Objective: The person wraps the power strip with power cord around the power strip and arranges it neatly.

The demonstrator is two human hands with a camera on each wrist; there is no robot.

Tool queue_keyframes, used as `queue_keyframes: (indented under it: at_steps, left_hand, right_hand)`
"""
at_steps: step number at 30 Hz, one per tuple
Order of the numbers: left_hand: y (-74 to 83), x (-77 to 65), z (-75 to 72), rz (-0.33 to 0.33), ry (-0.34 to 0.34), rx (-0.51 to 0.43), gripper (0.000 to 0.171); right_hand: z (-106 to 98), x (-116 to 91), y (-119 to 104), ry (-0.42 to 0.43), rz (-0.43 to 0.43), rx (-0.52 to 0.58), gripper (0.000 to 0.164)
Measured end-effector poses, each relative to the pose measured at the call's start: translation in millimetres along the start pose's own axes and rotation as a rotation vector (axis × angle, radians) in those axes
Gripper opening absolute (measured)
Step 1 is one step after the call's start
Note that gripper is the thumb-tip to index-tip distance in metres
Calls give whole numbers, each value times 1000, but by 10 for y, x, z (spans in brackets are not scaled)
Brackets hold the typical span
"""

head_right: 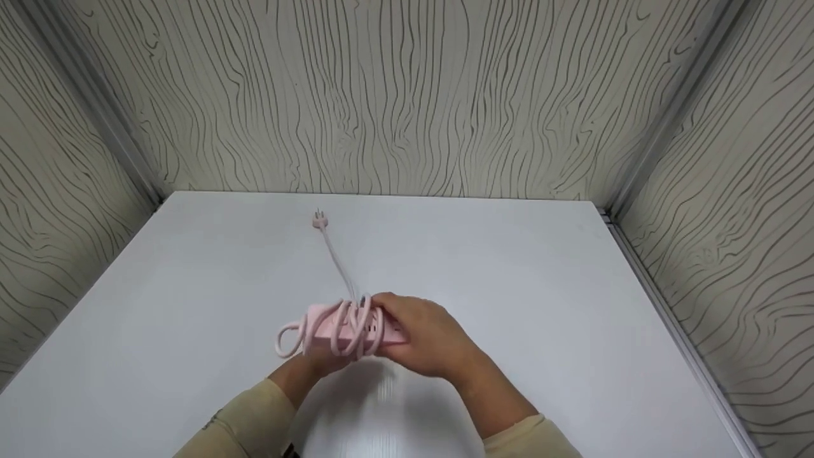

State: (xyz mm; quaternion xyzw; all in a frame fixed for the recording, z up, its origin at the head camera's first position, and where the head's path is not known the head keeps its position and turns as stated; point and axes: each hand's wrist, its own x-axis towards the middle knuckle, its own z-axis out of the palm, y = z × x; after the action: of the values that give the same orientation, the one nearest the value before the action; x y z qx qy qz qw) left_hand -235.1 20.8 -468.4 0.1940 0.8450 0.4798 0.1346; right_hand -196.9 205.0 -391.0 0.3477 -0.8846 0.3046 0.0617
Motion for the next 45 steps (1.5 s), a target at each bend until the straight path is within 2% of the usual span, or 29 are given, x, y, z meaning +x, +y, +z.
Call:
queue_keyframes:
  at_steps: [3,6,8,11,14,17,20,23,25,30,34,38,45]
  left_hand:
    - [-187,100,59,124,-11,-35,20]
    - [-243,115,69,174,-60,-149,25]
    - [-258,103,69,159,-70,-176,26]
    - [-265,101,90,139,-66,-240,30]
    - [-260,89,112,115,-51,-262,33]
    - [-256,62,124,113,16,-203,28]
    - [-252,35,128,121,129,-116,18]
    - [-233,9,131,134,211,-79,12]
    - [-221,-8,129,132,233,-74,13]
    - [-214,-54,99,110,260,-94,17]
    - [-229,-85,49,80,271,-147,17]
    - [-221,-116,2,64,249,-197,18]
    - [-178,-153,-33,101,180,-227,17]
  right_hand:
    - [12,-15,26,93,32,27,53]
    - [26,-28,37,169,96,47,56]
    - [39,-32,39,199,150,60,59]
    - [59,-31,35,218,233,25,66]
    - [72,-20,32,227,266,-40,71]
    - [76,-3,37,242,249,-117,68]
    - [69,17,55,269,235,-181,64]
    - [61,25,83,303,262,-218,63]
    - [61,25,103,317,296,-230,63]
    - [63,32,148,348,371,-244,63]
    - [60,33,194,378,398,-264,62]
    - [53,13,254,406,407,-309,61]
    - [40,-12,340,424,421,-364,60]
